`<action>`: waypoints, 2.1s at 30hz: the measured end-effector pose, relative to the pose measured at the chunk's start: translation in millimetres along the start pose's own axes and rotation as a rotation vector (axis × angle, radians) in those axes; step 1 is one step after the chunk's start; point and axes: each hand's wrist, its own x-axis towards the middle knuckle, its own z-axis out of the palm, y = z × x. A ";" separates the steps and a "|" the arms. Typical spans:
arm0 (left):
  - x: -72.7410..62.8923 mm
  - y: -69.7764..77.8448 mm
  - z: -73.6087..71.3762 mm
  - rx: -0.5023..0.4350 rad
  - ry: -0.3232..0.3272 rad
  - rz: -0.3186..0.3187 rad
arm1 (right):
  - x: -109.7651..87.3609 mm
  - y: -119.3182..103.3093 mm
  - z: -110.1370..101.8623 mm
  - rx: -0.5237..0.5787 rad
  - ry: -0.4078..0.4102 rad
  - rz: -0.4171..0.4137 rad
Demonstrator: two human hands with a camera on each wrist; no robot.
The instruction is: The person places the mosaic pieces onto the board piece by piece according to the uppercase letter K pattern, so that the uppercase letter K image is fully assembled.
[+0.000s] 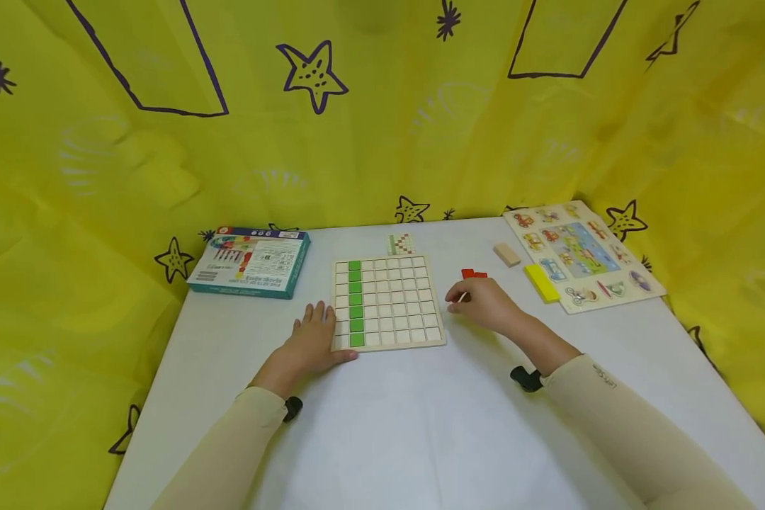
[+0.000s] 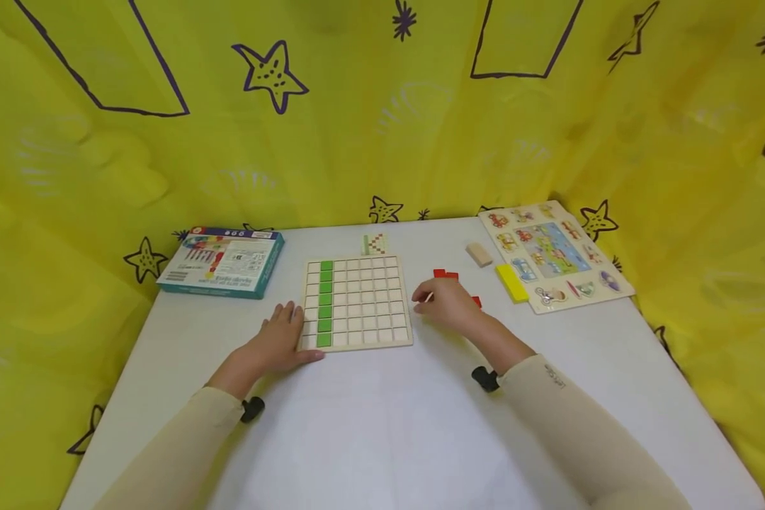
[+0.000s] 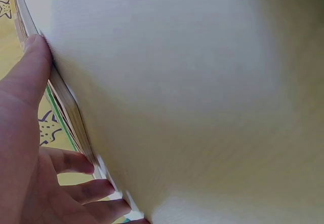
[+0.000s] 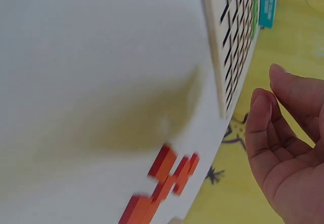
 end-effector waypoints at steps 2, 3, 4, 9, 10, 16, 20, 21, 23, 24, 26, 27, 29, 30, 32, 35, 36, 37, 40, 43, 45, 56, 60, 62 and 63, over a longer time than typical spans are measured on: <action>0.0 -0.3 0.6 -0.003 -0.001 0.000 | -4.8 9.1 -6.6 -0.005 -0.004 0.020; 0.1 -0.5 0.9 -0.004 -0.001 -0.001 | -7.1 13.5 -9.5 -0.005 -0.008 0.035; 0.3 -0.8 1.2 -0.008 0.000 -0.001 | -9.4 18.0 -12.1 -0.006 -0.010 0.053; 0.9 -0.9 1.6 -0.009 0.001 -0.004 | -21.9 40.7 -23.4 -0.024 -0.004 0.140; 1.1 -0.7 1.7 -0.009 0.003 -0.002 | -24.7 44.8 -25.3 -0.026 -0.001 0.152; 1.8 -1.0 1.6 -0.011 0.003 -0.001 | -38.0 64.7 -31.8 -0.035 0.018 0.157; 1.8 -3.3 1.6 -0.021 0.006 -0.003 | -40.6 73.2 -32.3 -0.027 0.023 0.164; 1.7 -3.7 1.6 -0.024 0.005 -0.004 | -41.1 74.8 -32.2 -0.024 0.022 0.172; 2.0 -3.9 1.9 -0.025 -0.001 -0.005 | -42.1 77.6 -32.2 -0.025 0.019 0.183; 2.0 -3.9 2.0 -0.024 -0.003 -0.005 | -42.7 78.5 -32.1 -0.025 0.017 0.188; 2.1 -3.8 2.2 -0.018 -0.003 0.000 | -43.8 80.2 -32.0 -0.032 0.014 0.195; 2.3 -3.2 2.1 -0.019 -0.006 0.002 | -44.4 81.0 -32.0 -0.035 0.012 0.202; 2.6 -2.7 2.2 -0.017 -0.007 0.007 | -45.7 81.7 -32.0 -0.039 0.005 0.209; 2.7 -2.4 2.3 -0.016 -0.007 0.011 | -46.0 82.2 -31.9 -0.039 0.000 0.216; 2.2 -2.6 2.1 -0.013 -0.009 0.011 | -45.2 81.6 -31.9 -0.040 -0.011 0.222; 1.5 -2.5 1.3 -0.015 -0.012 0.008 | -43.5 80.5 -31.7 -0.045 -0.027 0.219; 1.1 -2.5 1.0 -0.017 -0.008 0.009 | -42.9 80.4 -31.5 -0.048 -0.029 0.218; 0.7 -2.3 0.5 -0.020 -0.007 0.009 | -42.5 80.1 -31.3 -0.049 -0.030 0.215; -0.3 -1.7 -1.0 -0.023 -0.002 0.011 | -41.2 80.9 -30.6 -0.056 -0.026 0.203; -0.5 -0.9 -2.1 -0.021 0.002 0.016 | -40.8 81.1 -31.2 -0.055 -0.032 0.199; 0.0 -0.9 -2.2 -0.022 0.007 0.019 | -40.4 81.4 -31.7 -0.061 -0.034 0.200; 3.4 -3.1 2.2 0.000 0.003 0.017 | -43.7 86.8 -31.9 -0.037 -0.027 0.172; 3.4 -1.5 2.0 -0.001 0.005 0.016 | -44.7 84.5 -34.9 -0.030 -0.023 0.142; 3.1 -1.1 1.7 -0.001 0.007 0.015 | -43.3 82.3 -37.0 -0.027 -0.019 0.133; 3.0 -1.1 1.7 0.000 0.008 0.014 | -42.1 81.3 -38.2 -0.028 -0.018 0.126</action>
